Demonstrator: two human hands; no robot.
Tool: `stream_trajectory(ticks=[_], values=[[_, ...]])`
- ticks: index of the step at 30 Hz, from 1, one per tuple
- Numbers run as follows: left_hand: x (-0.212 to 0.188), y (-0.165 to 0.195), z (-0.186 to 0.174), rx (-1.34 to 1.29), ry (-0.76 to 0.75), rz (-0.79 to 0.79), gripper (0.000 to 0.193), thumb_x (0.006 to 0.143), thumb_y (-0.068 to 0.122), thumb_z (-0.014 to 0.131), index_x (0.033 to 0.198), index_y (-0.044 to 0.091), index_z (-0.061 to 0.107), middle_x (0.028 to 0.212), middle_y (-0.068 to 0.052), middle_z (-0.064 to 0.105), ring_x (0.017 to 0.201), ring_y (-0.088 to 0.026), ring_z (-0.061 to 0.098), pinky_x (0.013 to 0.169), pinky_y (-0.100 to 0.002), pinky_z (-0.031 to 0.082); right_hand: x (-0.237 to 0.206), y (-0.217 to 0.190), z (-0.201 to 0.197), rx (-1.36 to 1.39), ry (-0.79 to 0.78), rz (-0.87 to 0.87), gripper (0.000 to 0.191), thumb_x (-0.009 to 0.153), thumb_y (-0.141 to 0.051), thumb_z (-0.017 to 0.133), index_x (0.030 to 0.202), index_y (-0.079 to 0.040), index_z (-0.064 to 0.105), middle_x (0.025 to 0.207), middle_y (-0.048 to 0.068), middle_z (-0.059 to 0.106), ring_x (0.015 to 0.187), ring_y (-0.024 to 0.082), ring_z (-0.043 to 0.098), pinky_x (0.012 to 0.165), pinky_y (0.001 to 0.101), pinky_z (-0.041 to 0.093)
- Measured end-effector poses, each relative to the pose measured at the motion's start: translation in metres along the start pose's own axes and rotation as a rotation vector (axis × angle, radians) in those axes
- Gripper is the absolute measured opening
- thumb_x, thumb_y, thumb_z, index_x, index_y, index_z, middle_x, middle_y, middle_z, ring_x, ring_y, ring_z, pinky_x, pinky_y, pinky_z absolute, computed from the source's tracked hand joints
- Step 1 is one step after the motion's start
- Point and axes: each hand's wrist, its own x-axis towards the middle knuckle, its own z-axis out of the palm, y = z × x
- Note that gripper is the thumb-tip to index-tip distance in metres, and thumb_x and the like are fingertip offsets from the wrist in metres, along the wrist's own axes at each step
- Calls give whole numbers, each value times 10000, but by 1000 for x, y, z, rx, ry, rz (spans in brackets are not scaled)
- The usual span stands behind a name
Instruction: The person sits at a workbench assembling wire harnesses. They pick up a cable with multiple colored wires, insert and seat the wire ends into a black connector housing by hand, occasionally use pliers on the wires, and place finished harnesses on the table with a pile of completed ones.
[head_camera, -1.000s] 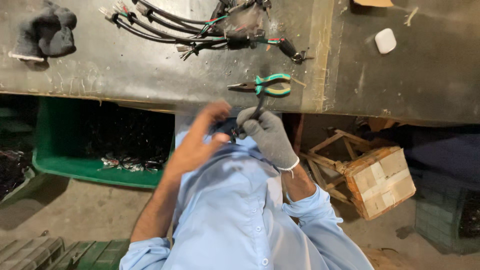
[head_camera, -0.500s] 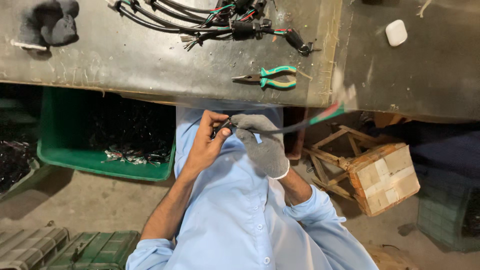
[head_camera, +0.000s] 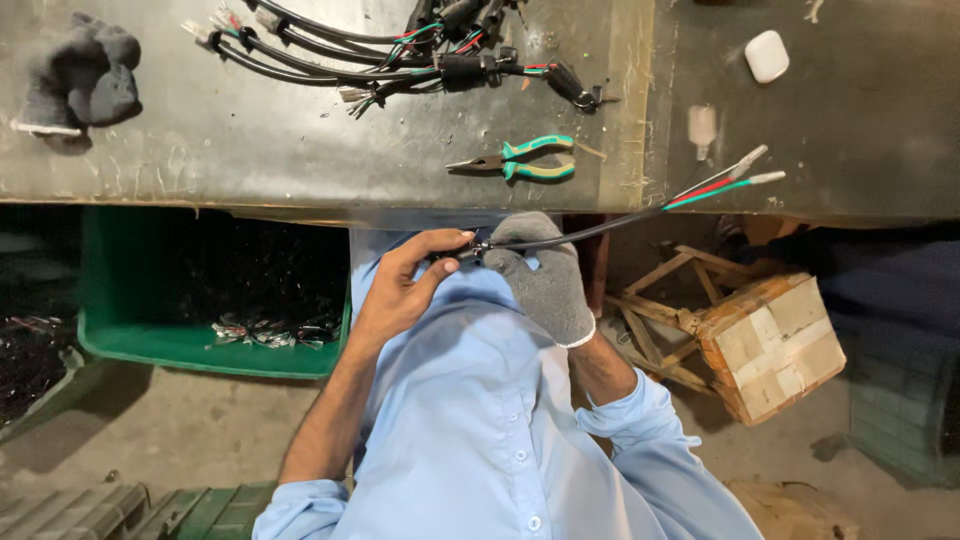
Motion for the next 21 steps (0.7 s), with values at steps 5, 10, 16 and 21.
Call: stream_trajectory(ticks=[5,10,16,21], values=[[-2,2,1,-61,8,-51,309,997,-48,563,1290,5,646,1378,-121,668,1338,-220,612,1156,-340,455,-2,5,1,51,0,95,136,918,2,731,1021,-36,650,987,18,630,858,94,564,759,256,495],[-4,15,-7,65,97,45,297,979,-93,529,1246,-7,629,1364,-127,671,1340,-237,615,1178,-347,431,-4,5,0,131,13,156,92,956,-8,675,1036,-29,635,991,2,616,874,78,573,766,247,511],[-2,13,11,153,-52,-261,362,1010,206,621,1326,39,564,1112,-61,710,1036,-162,684,921,-306,538,-2,-1,4,87,-66,113,137,915,3,717,1027,-26,646,975,29,642,864,109,614,753,267,531],[-3,-9,4,10,-136,-164,354,1092,286,573,1349,44,600,1055,-34,654,937,-118,569,858,-287,503,0,-6,2,-55,-84,18,222,834,-38,822,1009,-41,685,979,55,693,859,165,674,746,289,550]])
